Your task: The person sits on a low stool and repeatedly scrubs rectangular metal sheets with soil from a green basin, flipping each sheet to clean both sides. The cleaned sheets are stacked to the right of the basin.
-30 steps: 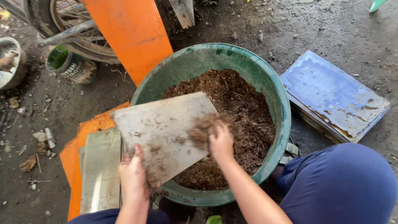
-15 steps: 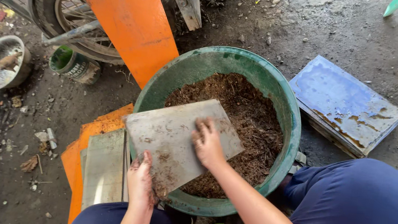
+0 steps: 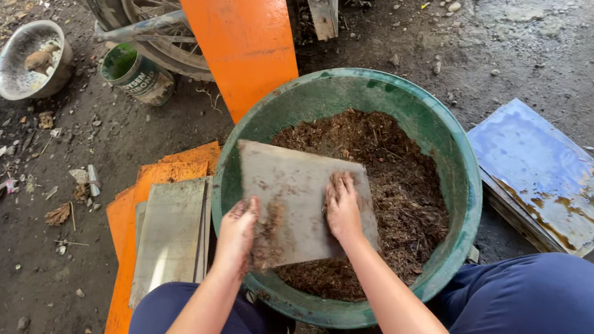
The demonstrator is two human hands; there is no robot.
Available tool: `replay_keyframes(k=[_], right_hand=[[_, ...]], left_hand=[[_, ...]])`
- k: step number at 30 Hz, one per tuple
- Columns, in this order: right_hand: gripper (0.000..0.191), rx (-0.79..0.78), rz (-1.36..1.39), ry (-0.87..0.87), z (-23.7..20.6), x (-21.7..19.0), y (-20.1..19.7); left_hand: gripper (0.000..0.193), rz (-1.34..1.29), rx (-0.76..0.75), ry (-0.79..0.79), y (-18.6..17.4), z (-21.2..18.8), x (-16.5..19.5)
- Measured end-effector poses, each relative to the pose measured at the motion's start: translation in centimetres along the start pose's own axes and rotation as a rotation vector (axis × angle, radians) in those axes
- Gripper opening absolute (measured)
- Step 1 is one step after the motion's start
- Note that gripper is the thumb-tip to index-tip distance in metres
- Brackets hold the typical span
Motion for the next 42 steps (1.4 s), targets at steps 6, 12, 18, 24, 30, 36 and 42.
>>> replay_keyframes(k=[6,12,18,24,30,36,42], right_hand=[[0.070,-0.158,0.503,-0.149,0.0,-2.8,5.9],[0.068,-0.269,0.617,-0.072,-1.6,-2.2,7.6],[0.052,-0.358,0.541,0.003,-3.4,-2.1,7.1],[0.035,-0.292,0.438,-0.337,-7.6,-3.8,3.1],[0.038,-0.068,0.106,-0.526,-10.6,-0.1,-1.3],[0.037,0.014,-0.011,-0.313,-9.6,0.7,-1.8],[0.049,-0.041,0.001,-0.717,-11.6,-3.1,0.6]], left_hand=[[0.071,-0.003,-0.038,-0.063,3.5,2.2,-2.8],[0.093,-0.077,-0.019,-0.334,4.8,3.9,-5.9],[0.095,-0.459,-0.169,-0.526,6.4,1.7,-4.6],[0.104,-0.582,-0.199,-0.473,7.1,1.0,-3.4],[0.104,-0.530,-0.262,-0.421,7.8,1.4,-2.6],[0.081,-0.319,-0.178,-0.342,8.5,0.5,-2.3],[0.061,-0.323,-0.184,0.012,9.2,2.6,-4.6]])
Point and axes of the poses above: each hand's wrist, its own z-axis towards the middle knuckle, its own y-axis out of the palm, x = y × z, the point moved 5 cm from there along z, towards the middle knuckle, and after that the axes turned 9 degrees about x, right-handed, at the moved point
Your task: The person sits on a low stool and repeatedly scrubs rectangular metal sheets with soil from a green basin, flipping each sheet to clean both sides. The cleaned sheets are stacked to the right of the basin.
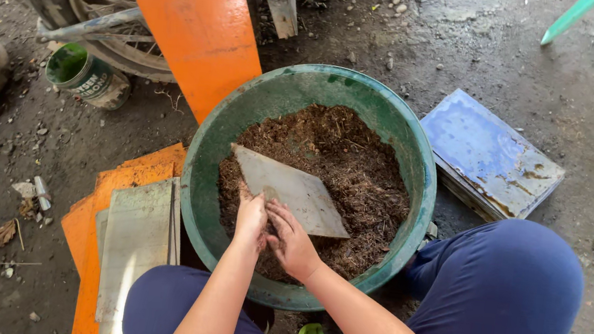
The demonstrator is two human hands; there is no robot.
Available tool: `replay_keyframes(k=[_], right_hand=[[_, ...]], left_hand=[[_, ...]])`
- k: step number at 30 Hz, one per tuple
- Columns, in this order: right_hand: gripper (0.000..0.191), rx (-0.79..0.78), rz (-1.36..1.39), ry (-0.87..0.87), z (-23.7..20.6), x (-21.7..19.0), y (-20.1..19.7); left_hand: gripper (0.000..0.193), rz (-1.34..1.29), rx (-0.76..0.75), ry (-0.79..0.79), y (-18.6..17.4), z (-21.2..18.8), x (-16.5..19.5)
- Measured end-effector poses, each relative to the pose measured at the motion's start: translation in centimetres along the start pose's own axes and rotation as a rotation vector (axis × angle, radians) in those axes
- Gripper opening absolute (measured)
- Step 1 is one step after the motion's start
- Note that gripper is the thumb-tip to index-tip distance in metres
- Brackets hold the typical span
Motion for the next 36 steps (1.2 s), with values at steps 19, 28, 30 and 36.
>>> replay_keyframes(k=[19,28,30,36], right_hand=[[0.041,-0.141,-0.453,0.440,-4.2,11.9,-4.6],[0.045,-0.138,-0.661,0.028,2.9,9.2,-7.9],[0.041,-0.175,-0.675,-0.082,5.5,8.4,-9.2],[0.036,-0.243,-0.575,-0.324,11.1,3.9,-14.7]], left_hand=[[0.060,0.047,0.185,-0.091,-2.7,-0.7,1.4],[0.054,-0.142,0.233,0.017,-9.0,-5.9,10.9],[0.068,-0.189,0.231,0.092,-11.3,-6.7,12.9],[0.074,-0.354,0.141,-0.001,-16.3,-5.8,13.4]])
Point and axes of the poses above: each hand's wrist, its own z-axis towards the middle knuckle, its own y-axis out of the palm, x = y × z, the point moved 5 cm from there along z, towards the middle knuckle, and after that the axes turned 9 degrees about x, right-handed, at the moved point
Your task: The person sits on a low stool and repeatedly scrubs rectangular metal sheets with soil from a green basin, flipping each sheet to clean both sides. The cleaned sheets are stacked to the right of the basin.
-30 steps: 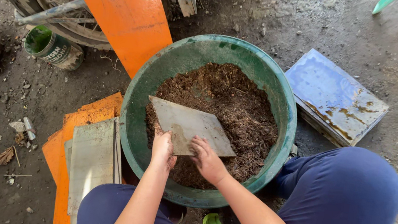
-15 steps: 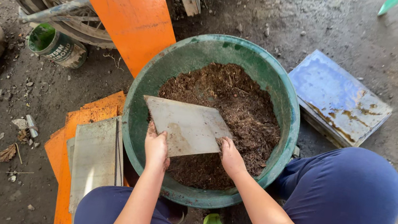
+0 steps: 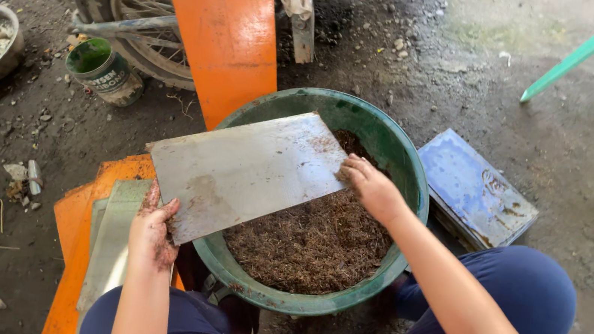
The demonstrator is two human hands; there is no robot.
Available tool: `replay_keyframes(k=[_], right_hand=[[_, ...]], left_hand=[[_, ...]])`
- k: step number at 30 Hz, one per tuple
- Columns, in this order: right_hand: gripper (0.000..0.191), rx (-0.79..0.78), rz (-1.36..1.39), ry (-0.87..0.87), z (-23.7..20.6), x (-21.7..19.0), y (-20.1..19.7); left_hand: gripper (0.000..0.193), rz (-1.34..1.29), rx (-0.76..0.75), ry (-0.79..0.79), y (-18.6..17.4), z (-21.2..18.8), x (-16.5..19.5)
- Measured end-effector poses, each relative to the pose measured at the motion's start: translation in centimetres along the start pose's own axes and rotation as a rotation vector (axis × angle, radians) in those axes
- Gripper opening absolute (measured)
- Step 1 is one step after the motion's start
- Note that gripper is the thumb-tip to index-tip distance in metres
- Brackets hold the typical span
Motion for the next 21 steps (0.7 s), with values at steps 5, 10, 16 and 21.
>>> replay_keyframes(k=[5,10,16,21], right_hand=[[0.032,-0.114,0.055,-0.057,3.8,0.2,-4.8],[0.028,-0.453,-0.165,-0.141,9.3,0.4,-6.3],[0.018,-0.844,-0.338,-0.321,10.9,-2.6,-2.5],[0.022,-0.911,-0.330,-0.421,10.5,-4.6,1.5]], left_hand=[[0.061,0.170,0.087,-0.157,-1.4,4.2,-4.7],[0.042,0.474,0.071,-0.301,1.5,4.4,-10.2],[0.059,1.299,-0.357,0.280,10.3,-2.0,-11.2],[0.053,1.110,-0.557,0.512,16.0,-7.3,-11.6]])
Point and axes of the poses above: each hand's wrist, its own z-axis towards the middle knuckle, its own y-axis out of the palm, x = y × z, the point moved 5 cm from there along z, towards the middle knuckle, and after that the axes turned 9 degrees about x, right-handed, at the moved point
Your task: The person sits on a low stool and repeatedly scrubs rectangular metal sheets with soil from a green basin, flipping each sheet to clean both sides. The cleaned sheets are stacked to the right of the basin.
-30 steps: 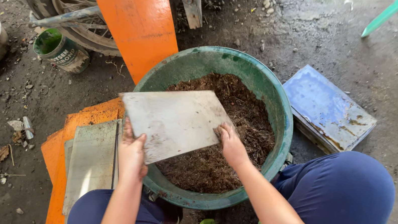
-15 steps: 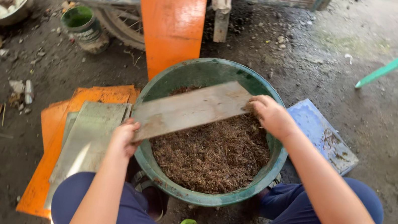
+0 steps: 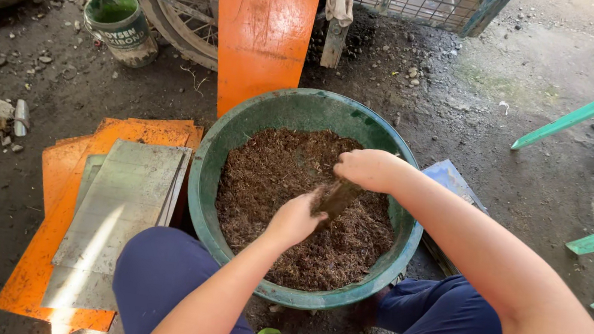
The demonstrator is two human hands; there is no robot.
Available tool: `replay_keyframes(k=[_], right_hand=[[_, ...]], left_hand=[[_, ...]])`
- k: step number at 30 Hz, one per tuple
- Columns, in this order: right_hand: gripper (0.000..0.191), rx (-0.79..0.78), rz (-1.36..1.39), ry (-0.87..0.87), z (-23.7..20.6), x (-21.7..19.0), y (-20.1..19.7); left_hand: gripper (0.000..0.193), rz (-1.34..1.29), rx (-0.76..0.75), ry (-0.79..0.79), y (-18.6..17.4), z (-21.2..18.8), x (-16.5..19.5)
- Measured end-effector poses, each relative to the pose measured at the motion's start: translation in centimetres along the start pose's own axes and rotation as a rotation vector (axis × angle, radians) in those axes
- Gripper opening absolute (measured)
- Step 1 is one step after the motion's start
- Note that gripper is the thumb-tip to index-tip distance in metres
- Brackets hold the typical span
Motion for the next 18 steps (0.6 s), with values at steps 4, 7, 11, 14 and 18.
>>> replay_keyframes(k=[4,7,11,14,18], right_hand=[[0.029,0.036,0.059,0.006,2.7,-1.3,0.7],[0.040,0.019,0.269,0.126,4.3,-0.8,0.9],[0.044,0.049,0.506,0.345,4.7,2.5,0.3],[0.054,0.125,0.461,0.433,5.1,4.4,-0.7],[0.046,0.221,0.477,0.498,7.6,2.5,-0.4]], left_hand=[[0.033,-0.080,0.207,-0.053,0.3,1.4,-0.9],[0.027,0.006,0.283,-0.095,0.5,3.2,-3.2],[0.041,0.044,0.348,-0.107,0.5,4.3,-5.4],[0.037,0.014,0.382,-0.126,-0.1,4.7,-6.1],[0.034,-0.011,0.423,-0.104,-1.3,5.1,-5.9]])
Point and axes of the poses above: each hand's wrist, its own z-axis towards the middle knuckle, its own y-axis out of the palm, x = y × z, the point moved 5 cm from there along z, towards the middle knuckle, and after that the axes turned 9 degrees about x, right-handed, at the moved point
